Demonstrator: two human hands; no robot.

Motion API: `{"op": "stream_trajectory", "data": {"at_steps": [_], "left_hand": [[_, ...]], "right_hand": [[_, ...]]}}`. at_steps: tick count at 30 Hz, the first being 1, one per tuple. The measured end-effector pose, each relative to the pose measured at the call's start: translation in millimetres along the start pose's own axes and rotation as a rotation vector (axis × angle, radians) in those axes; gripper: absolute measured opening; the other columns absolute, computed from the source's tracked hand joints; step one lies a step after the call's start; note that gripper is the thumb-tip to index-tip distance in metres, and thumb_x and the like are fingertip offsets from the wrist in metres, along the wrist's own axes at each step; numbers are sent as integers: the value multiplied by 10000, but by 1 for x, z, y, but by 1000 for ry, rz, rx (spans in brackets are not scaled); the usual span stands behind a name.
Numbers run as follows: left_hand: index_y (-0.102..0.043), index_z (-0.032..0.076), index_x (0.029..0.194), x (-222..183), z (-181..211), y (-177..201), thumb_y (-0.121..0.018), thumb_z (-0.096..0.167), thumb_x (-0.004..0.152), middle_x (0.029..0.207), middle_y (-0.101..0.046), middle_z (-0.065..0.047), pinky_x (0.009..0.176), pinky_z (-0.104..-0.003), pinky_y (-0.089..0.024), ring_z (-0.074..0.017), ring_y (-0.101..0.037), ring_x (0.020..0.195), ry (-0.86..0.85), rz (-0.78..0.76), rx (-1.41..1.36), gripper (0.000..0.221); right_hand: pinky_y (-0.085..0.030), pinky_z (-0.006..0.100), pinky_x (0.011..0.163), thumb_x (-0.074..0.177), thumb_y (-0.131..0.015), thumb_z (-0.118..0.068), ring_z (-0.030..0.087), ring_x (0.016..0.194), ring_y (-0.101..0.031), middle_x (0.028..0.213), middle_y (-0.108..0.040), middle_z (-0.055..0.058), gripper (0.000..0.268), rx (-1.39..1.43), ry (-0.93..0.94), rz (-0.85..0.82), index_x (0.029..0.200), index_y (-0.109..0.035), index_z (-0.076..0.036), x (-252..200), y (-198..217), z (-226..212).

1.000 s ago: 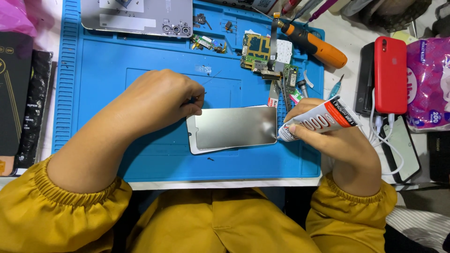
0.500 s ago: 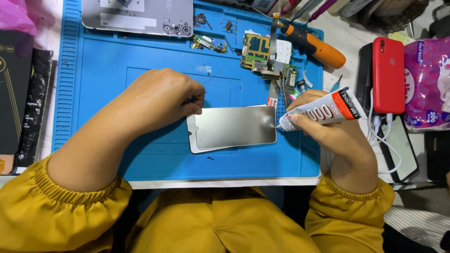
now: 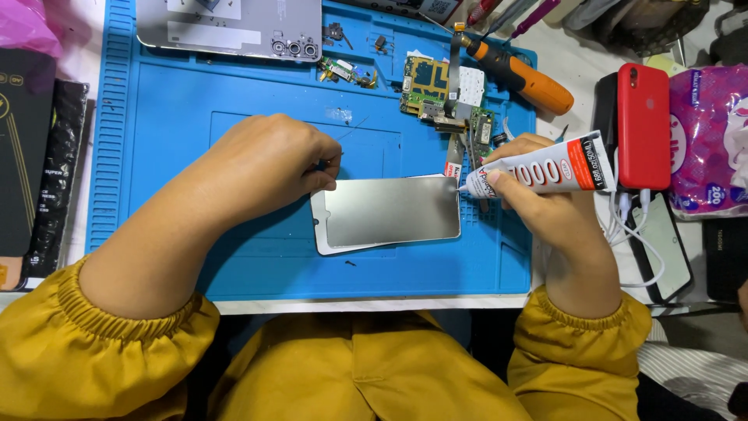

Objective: Repairing a mobile phone by applying adhesive to the frame and assembling internal components using a screwdriver

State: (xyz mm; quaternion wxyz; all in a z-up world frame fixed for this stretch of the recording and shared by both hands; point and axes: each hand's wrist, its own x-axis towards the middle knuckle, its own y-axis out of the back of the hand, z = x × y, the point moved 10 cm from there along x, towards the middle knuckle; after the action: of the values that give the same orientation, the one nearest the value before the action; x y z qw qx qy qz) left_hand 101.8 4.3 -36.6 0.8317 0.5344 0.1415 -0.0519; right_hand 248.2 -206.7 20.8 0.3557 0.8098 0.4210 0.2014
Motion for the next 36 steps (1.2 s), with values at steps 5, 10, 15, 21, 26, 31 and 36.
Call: {"op": "stream_trajectory", "data": {"at_steps": [5, 10, 15, 21, 26, 31, 36], "left_hand": [[-711, 265, 872, -1, 1, 0, -718, 348, 903, 794, -721, -23, 639, -475, -461, -330, -653, 803, 0, -2, -4, 89], [-714, 263, 875, -1, 1, 1, -722, 348, 901, 799, -725, -23, 638, -477, -465, -333, -657, 804, -8, 11, -2, 89], [-726, 272, 885, -1, 0, 0, -711, 327, 894, 807, -732, -17, 638, -473, -466, -325, -661, 813, 2, 1, -8, 58], [-773, 167, 880, -9, 12, 21, -783, 208, 850, 733, -748, -50, 694, -396, -595, -307, -747, 739, -41, 83, -89, 52], [-767, 172, 862, -9, 12, 20, -788, 220, 852, 723, -741, -44, 693, -400, -595, -306, -744, 736, -55, 98, -86, 53], [-757, 173, 843, -7, 10, 17, -793, 236, 841, 723, -736, -51, 689, -428, -596, -330, -741, 746, -67, 101, -79, 72], [-759, 186, 840, -9, 11, 18, -799, 244, 840, 719, -737, -26, 682, -400, -593, -296, -745, 739, -82, 116, -72, 70]], "right_hand": [[-530, 263, 701, 959, -667, -123, 177, 883, -642, 1011, -688, 97, 123, 5, 0, 21, 1013, -720, -27, 1, 0, -1], [-538, 214, 513, 975, -673, -129, 157, 816, -629, 1020, -662, 106, 122, 16, -31, 45, 1026, -712, -25, 3, 0, 2], [-514, 308, 839, 969, -685, -120, 174, 878, -632, 988, -692, 83, 103, -17, 87, 81, 1025, -719, -40, 4, 0, -7], [-512, 340, 817, 966, -679, -103, 204, 854, -640, 969, -684, 111, 112, 40, 124, 103, 1034, -722, -25, 5, -6, -1], [-548, 297, 577, 959, -695, -61, 184, 638, -645, 866, -646, 154, 119, 207, 131, 113, 1053, -728, 6, 8, -12, 2], [-557, 281, 508, 965, -688, -53, 179, 575, -653, 837, -630, 160, 141, 278, 168, 102, 1079, -722, 24, 9, -18, -4], [-554, 289, 514, 963, -684, -31, 181, 566, -660, 852, -632, 165, 138, 268, 219, 110, 1074, -720, 42, 7, -25, -13]]}}
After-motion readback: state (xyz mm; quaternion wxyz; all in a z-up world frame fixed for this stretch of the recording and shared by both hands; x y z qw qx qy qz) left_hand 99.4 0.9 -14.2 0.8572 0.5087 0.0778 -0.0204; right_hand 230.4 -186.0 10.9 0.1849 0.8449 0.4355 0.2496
